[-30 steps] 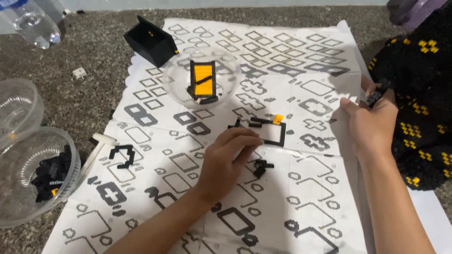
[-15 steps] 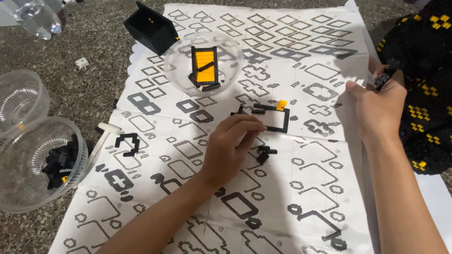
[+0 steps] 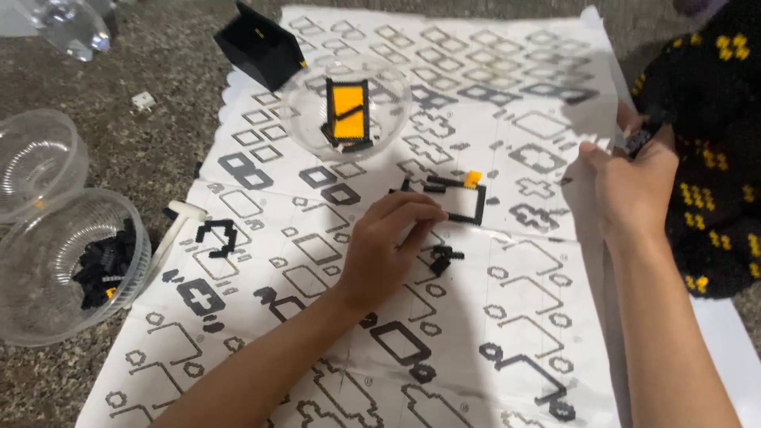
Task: Assembling a complex toy figure from small plastic interlocking pieces following a printed guide.
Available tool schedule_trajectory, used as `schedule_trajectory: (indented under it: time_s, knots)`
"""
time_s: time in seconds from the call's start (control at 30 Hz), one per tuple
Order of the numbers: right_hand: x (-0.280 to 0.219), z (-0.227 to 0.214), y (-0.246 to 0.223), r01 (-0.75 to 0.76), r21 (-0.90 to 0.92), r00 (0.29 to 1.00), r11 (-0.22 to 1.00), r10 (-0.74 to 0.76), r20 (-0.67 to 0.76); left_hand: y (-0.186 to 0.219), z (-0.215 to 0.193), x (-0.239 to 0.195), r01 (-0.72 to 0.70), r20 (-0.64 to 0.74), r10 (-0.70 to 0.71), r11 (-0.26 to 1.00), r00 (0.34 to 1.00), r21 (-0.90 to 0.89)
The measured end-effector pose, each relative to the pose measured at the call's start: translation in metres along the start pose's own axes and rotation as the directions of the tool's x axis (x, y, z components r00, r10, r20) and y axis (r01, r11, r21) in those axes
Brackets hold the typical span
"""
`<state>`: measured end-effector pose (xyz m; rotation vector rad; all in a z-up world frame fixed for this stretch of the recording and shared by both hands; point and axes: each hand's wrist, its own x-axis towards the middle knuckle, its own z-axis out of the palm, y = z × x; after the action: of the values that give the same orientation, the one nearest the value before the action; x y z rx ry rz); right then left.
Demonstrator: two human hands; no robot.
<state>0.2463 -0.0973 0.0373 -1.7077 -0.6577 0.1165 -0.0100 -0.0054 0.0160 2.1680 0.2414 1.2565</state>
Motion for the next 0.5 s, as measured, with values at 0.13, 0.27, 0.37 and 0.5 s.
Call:
schedule_trajectory:
  time_s: [0.13, 0.27, 0.37, 0.5]
  knots:
    - [0.007, 0.001, 0.017, 0.042, 0.107, 0.999, 0.993, -0.038, -0.036, -0.002, 0.002, -0.001, 0.010, 0.003, -0.010, 1.000, 1.000, 0.015]
    - [0.007, 0.002, 0.015, 0.027, 0.029, 0.998, 0.999, -0.025, -0.055, 0.001, 0.002, 0.001, 0.038, 0.016, -0.037, 0.999, 0.999, -0.018]
    - [0.002, 0.003, 0.006, 0.014, -0.010, 0.999, 1.000, -0.014, -0.033, 0.001, 0.003, 0.001, 0.076, 0.010, -0.075, 0.997, 0.997, -0.011]
    - [-0.009, 0.004, -0.010, -0.112, 0.042, 0.992, 0.993, 0.115, -0.057, 0.000, 0.004, -0.003, 0.093, 0.012, -0.094, 0.995, 0.996, 0.020]
